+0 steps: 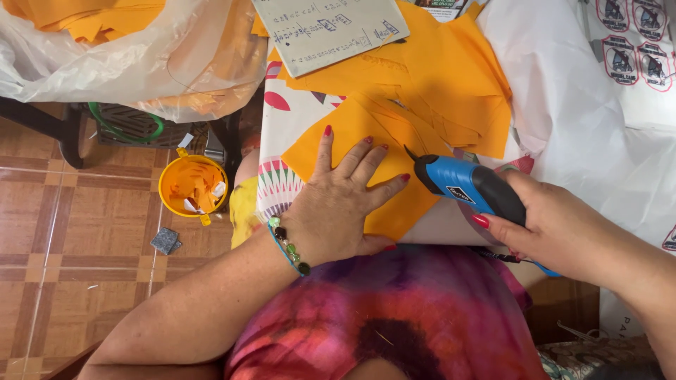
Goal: Using an electric rotary cutter to cut out patterns from yellow fabric on a work table.
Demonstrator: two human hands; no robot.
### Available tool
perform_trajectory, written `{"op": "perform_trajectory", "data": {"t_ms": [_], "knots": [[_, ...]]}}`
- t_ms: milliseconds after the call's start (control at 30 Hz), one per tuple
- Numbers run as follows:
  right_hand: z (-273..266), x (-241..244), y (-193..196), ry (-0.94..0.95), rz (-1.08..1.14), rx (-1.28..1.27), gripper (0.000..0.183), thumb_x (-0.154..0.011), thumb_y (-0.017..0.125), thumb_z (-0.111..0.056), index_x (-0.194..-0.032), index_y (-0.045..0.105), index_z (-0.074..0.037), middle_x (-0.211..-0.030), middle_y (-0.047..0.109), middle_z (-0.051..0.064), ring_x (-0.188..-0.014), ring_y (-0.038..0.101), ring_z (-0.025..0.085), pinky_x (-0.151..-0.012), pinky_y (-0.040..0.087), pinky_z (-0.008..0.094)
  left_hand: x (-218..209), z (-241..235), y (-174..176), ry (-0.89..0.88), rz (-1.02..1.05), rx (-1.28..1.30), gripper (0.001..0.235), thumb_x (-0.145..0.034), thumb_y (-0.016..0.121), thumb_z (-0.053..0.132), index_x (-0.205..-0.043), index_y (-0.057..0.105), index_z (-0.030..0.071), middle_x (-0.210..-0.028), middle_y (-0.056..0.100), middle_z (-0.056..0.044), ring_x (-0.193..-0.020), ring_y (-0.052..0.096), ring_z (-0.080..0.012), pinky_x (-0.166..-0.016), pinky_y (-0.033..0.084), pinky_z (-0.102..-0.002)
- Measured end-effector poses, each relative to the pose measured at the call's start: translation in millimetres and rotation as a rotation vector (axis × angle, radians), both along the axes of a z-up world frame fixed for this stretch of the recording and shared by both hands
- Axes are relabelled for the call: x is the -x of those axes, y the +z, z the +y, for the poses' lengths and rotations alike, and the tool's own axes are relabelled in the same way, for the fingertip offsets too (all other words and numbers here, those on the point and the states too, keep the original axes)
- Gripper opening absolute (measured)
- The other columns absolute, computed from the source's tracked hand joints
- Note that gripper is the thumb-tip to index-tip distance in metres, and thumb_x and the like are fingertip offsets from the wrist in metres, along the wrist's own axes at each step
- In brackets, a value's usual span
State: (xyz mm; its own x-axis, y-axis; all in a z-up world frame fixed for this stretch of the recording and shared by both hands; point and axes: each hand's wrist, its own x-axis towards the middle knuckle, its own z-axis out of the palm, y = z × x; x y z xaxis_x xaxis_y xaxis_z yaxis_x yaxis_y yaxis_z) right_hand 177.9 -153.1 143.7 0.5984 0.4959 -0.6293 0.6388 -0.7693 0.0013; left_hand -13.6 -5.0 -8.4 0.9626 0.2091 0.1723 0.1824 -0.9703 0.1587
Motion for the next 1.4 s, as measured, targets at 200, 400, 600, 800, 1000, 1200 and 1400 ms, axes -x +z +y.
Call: {"op": "perform_trajectory", "data": {"t_ms": [200,400,600,800,1000,1200,1400], "knots": [[4,0,-3,0.011,0.019,-0.034,0.044,-0.09,0.068,-0.024,-0.132,0.056,-0.025,-0.075,0.076,0.008,-0.062,0.073,0.022,-0.062,0.052,0.035,0,1,1,-0.003,0.0,-0.006,0.093,-0.076,0.049,0.088,-0.153,0.041,0.037,-0.16,0.036,-0.015,-0.151,0.024,-0.0343,-0.119,0.002,-0.076],[8,0,-9,-0.009,0.05,-0.086,0.044,-0.09,0.068,-0.025,-0.132,0.057,-0.022,-0.078,0.074,0.008,-0.063,0.071,0.023,-0.063,0.053,0.036,1,1,2,-0.006,-0.015,0.017,0.094,-0.075,0.051,0.088,-0.153,0.041,0.036,-0.158,0.037,-0.015,-0.151,0.025,-0.035,-0.119,0.002,-0.076],[15,6,-7,-0.063,0.108,-0.13,0.055,-0.092,0.068,-0.026,-0.144,0.051,-0.025,-0.07,0.074,0.012,-0.059,0.073,0.025,-0.061,0.056,0.037,0,1,3,-0.005,0.019,0.014,0.094,-0.075,0.049,0.089,-0.154,0.039,0.038,-0.159,0.037,-0.013,-0.151,0.024,-0.0349,-0.118,0.002,-0.076],[21,11,-8,-0.097,0.137,-0.155,0.051,-0.093,0.067,-0.025,-0.142,0.051,-0.021,-0.068,0.073,0.014,-0.058,0.071,0.026,-0.06,0.057,0.037,0,1,3,-0.013,0.011,0.017,0.094,-0.075,0.05,0.088,-0.154,0.039,0.038,-0.159,0.037,-0.014,-0.151,0.024,-0.0358,-0.118,0.001,-0.077],[27,13,-9,-0.115,0.168,-0.203,0.031,-0.095,0.068,-0.023,-0.121,0.056,-0.011,-0.065,0.072,0.015,-0.054,0.071,0.026,-0.056,0.059,0.037,0,2,7,-0.014,0.034,0.011,0.093,-0.075,0.05,0.087,-0.153,0.039,0.038,-0.16,0.036,-0.014,-0.151,0.024,-0.0351,-0.118,0.003,-0.077],[36,17,-7,-0.1,0.131,-0.158,0.046,-0.096,0.064,-0.028,-0.139,0.05,-0.019,-0.068,0.073,0.015,-0.056,0.07,0.027,-0.059,0.056,0.038,1,2,7,-0.02,0.023,0.019,0.092,-0.077,0.049,0.086,-0.154,0.038,0.038,-0.159,0.036,-0.014,-0.151,0.024,-0.0366,-0.117,0.002,-0.078],[40,7,-18,0.024,0.08,-0.167,0.033,-0.096,0.065,-0.035,-0.119,0.054,-0.016,-0.069,0.078,0.007,-0.062,0.074,0.021,-0.066,0.055,0.035,1,1,9,-0.01,0.026,0.02,0.092,-0.076,0.049,0.086,-0.154,0.039,0.039,-0.159,0.036,-0.014,-0.15,0.025,-0.0356,-0.118,0.003,-0.077]]}}
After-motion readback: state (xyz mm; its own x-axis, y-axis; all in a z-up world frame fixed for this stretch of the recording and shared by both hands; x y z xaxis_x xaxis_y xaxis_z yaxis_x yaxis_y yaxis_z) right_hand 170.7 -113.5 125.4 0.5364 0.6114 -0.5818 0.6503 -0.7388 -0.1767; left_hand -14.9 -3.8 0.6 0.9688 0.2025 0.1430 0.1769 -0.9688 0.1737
